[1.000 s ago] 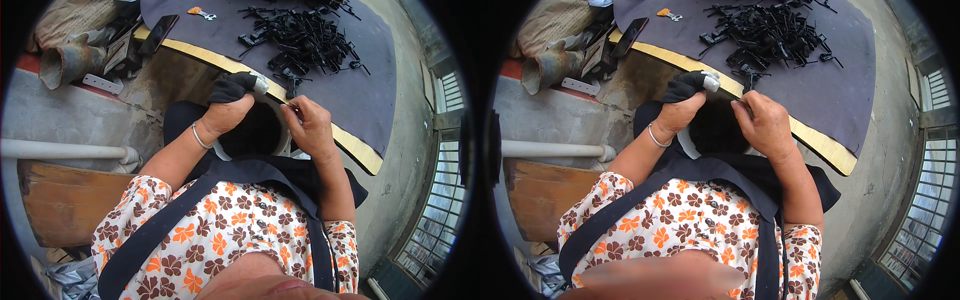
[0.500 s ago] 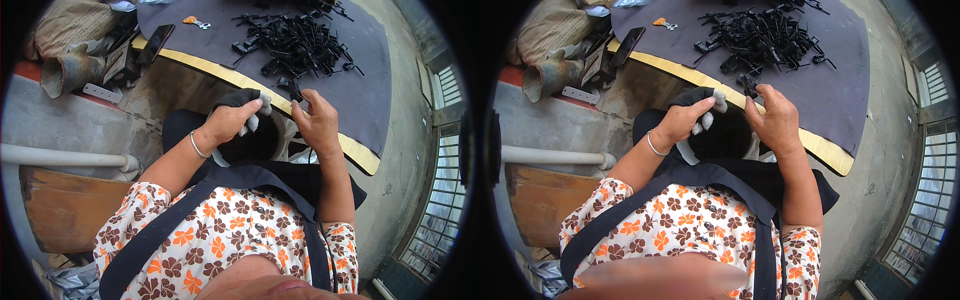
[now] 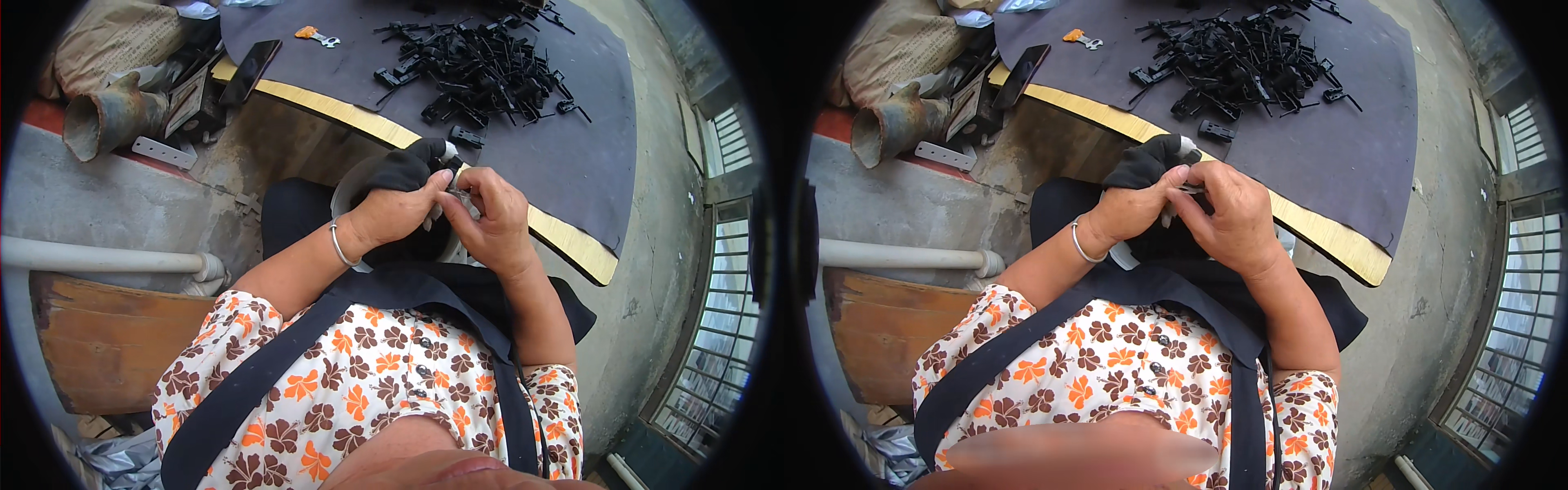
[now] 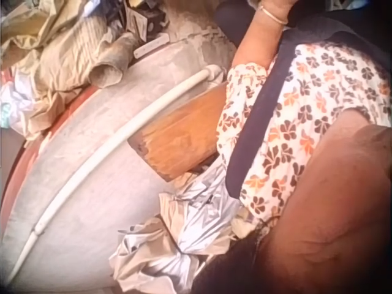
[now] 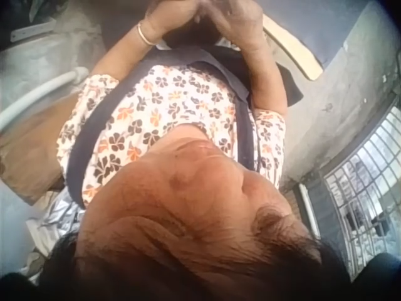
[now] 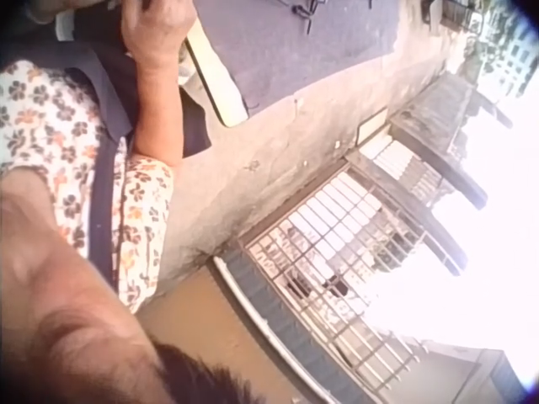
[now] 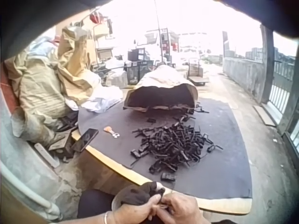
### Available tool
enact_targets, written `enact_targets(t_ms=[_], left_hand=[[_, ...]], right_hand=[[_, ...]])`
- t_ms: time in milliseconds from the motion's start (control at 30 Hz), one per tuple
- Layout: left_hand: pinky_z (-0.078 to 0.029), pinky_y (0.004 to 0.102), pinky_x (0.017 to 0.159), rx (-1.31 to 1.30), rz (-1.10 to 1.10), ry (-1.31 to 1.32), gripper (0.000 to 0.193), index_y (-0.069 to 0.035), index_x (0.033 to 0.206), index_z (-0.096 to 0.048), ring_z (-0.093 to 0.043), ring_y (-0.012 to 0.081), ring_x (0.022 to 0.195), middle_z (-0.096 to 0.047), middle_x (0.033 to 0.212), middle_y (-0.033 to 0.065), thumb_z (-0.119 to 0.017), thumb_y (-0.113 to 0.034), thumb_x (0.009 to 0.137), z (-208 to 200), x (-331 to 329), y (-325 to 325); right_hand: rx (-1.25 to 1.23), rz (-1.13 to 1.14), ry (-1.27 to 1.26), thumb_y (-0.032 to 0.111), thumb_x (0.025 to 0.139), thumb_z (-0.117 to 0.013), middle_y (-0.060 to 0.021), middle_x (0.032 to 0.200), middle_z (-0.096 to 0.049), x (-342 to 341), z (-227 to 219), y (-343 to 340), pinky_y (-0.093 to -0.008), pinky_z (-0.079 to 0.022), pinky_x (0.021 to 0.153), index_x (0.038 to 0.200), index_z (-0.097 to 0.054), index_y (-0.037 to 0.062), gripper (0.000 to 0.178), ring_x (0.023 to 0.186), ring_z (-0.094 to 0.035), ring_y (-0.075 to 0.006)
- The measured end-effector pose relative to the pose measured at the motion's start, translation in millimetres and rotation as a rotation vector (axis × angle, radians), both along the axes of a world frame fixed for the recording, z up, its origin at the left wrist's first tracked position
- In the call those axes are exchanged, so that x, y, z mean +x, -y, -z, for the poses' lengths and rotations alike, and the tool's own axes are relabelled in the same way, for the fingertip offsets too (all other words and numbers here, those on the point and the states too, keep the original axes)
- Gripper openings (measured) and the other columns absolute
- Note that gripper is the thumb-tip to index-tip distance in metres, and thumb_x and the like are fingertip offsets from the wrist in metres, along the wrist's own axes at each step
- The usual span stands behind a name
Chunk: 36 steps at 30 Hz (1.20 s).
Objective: Assembling small black plastic components onto a base or strap at a workbench.
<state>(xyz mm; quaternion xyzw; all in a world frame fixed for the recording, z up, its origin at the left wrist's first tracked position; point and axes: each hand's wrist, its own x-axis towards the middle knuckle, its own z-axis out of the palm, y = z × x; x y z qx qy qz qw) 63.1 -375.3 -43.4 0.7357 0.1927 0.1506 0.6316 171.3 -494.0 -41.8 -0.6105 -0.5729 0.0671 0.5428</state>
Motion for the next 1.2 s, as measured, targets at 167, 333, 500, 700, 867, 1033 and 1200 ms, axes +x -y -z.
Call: enact_targets(t_ms=[167, 333, 500, 700, 867, 1033, 1200], left_hand=[[-0.045, 0.0259, 0.06, 0.269, 0.153, 0.239, 0.027, 0.003, 0.108, -0.052, -0.055, 0.0106, 0.062, -0.061, 0.075, 0.0073, -0.057, -0.013, 0.086, 5, 1, -4], [-0.046, 0.031, 0.065, 0.16, 0.069, 0.087, 0.022, 0.003, 0.1, -0.056, -0.059, 0.0226, 0.068, -0.062, 0.079, 0.0141, -0.057, -0.01, 0.082, -11, 0, 3], [-0.047, 0.0352, 0.069, 0.631, 0.058, 0.129, 0.017, 0.006, 0.091, -0.059, -0.059, 0.0293, 0.077, -0.061, 0.084, 0.0182, -0.056, -0.005, 0.079, -8, -1, 2], [-0.047, 0.0364, 0.071, 1.087, 0.045, 0.243, 0.016, 0.007, 0.088, -0.058, -0.059, 0.0303, 0.078, -0.061, 0.088, 0.0176, -0.055, -0.005, 0.078, -6, -3, -3], [-0.047, 0.0339, 0.069, 0.626, -0.042, 0.183, 0.017, 0.005, 0.092, -0.057, -0.059, 0.0267, 0.076, -0.061, 0.084, 0.0171, -0.057, -0.008, 0.081, -9, -4, -1], [-0.045, 0.0263, 0.055, 0.178, -0.026, 0.199, 0.023, 0.002, 0.108, -0.051, -0.055, 0.0099, 0.06, -0.06, 0.078, 0.0057, -0.052, -0.011, 0.089, -5, -5, -13], [-0.044, 0.0216, 0.062, -0.015, -0.034, 0.014, 0.024, 0.003, 0.111, -0.051, -0.05, 0.006, 0.068, -0.059, 0.087, 0.0035, -0.049, -0.008, 0.09, -16, -6, -8]], right_hand=[[-0.104, 0.155, -0.42, 0.01, 0.082, -0.065, 0.0046, 0.062, -0.044, 6, 12, -5, -0.0185, -0.03, 0.05, 0.075, -0.05, 0.0032, 0.018, 0.057, -0.035, -0.0023], [-0.217, -0.042, -0.533, 0.017, 0.09, -0.056, 0.006, 0.064, -0.045, 18, 12, 1, -0.0207, -0.034, 0.053, 0.077, -0.052, 0.0013, 0.021, 0.062, -0.038, -0.0044], [-0.316, 0.004, -0.307, 0.018, 0.094, -0.049, 0.0047, 0.066, -0.048, 8, 13, -2, -0.0239, -0.038, 0.057, 0.078, -0.053, -0.0013, 0.025, 0.063, -0.039, -0.0059], [-0.249, -0.006, -0.49, 0.018, 0.095, -0.047, 0.0043, 0.068, -0.051, -3, 30, -11, -0.0227, -0.039, 0.06, 0.08, -0.054, -0.0017, 0.026, 0.067, -0.042, -0.0048], [-0.185, -0.097, -0.457, 0.019, 0.095, -0.047, 0.0023, 0.073, -0.054, 6, 26, -5, -0.0211, -0.039, 0.061, 0.09, -0.058, -0.0009, 0.023, 0.068, -0.044, -0.0053], [-0.358, -0.046, -0.339, 0.007, 0.082, -0.061, -0.0047, 0.073, -0.059, 11, 16, -1, -0.0239, -0.042, 0.057, 0.094, -0.059, -0.0012, 0.014, 0.064, -0.051, -0.0089], [-0.074, 0.028, -0.089, 0.001, 0.079, -0.063, -0.0074, 0.07, -0.059, 19, 13, 1, -0.0245, -0.043, 0.058, 0.083, -0.061, -0.0011, 0.005, 0.064, -0.054, -0.0114]])
